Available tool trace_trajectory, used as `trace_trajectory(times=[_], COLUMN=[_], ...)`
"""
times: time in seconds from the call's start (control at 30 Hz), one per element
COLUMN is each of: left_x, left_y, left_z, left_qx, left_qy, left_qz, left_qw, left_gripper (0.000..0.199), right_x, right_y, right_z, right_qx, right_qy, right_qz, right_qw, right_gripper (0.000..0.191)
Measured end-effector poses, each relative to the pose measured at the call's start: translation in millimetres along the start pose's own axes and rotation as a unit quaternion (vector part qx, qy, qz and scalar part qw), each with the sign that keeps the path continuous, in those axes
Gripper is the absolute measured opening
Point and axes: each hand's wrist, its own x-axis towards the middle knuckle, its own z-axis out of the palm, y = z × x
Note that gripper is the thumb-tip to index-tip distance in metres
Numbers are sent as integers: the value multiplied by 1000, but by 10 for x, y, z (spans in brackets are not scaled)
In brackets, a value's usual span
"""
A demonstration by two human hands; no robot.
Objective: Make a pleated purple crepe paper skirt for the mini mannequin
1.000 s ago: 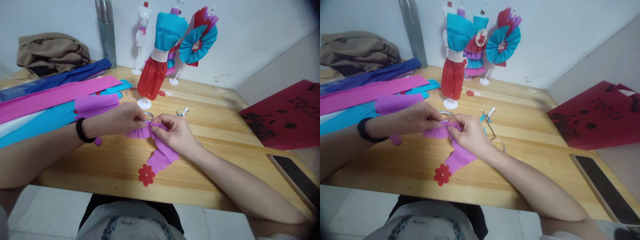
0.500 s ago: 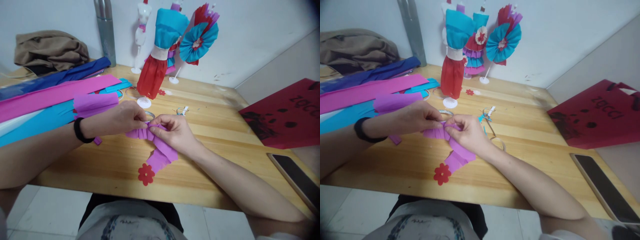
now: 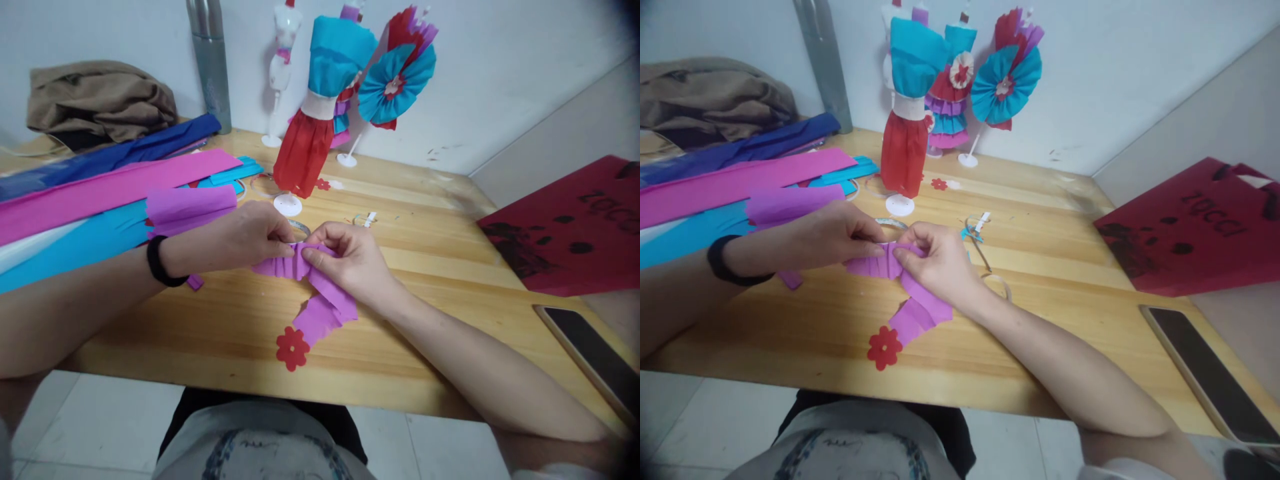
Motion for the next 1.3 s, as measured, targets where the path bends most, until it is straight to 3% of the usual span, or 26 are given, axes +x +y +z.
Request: trace_trajectory(times=[0.1,0.27,0.73,1.17,1.3], left_x=[-4,21,10,-23,-7], left_y=[-8,-83,-25,-27,-44], left_z=[4,25,9,24,72], left_qx=[4,0,5,-20,-43], left_qy=[7,19,9,14,30], left_qz=[-2,54,3,37,9], left_qw=[1000,998,1000,999,999], left_gripper=[37,30,33,42,46], right_x=[10,17,20,21,22], right_y=[21,34,29,27,22], right_z=[0,2,3,13,18], right_qx=[-14,-33,-31,-43,-38], right_qy=[6,3,6,12,12], right_qz=[2,12,16,25,28], right_qw=[1000,999,999,999,999], right_gripper=[13,11,13,13,15])
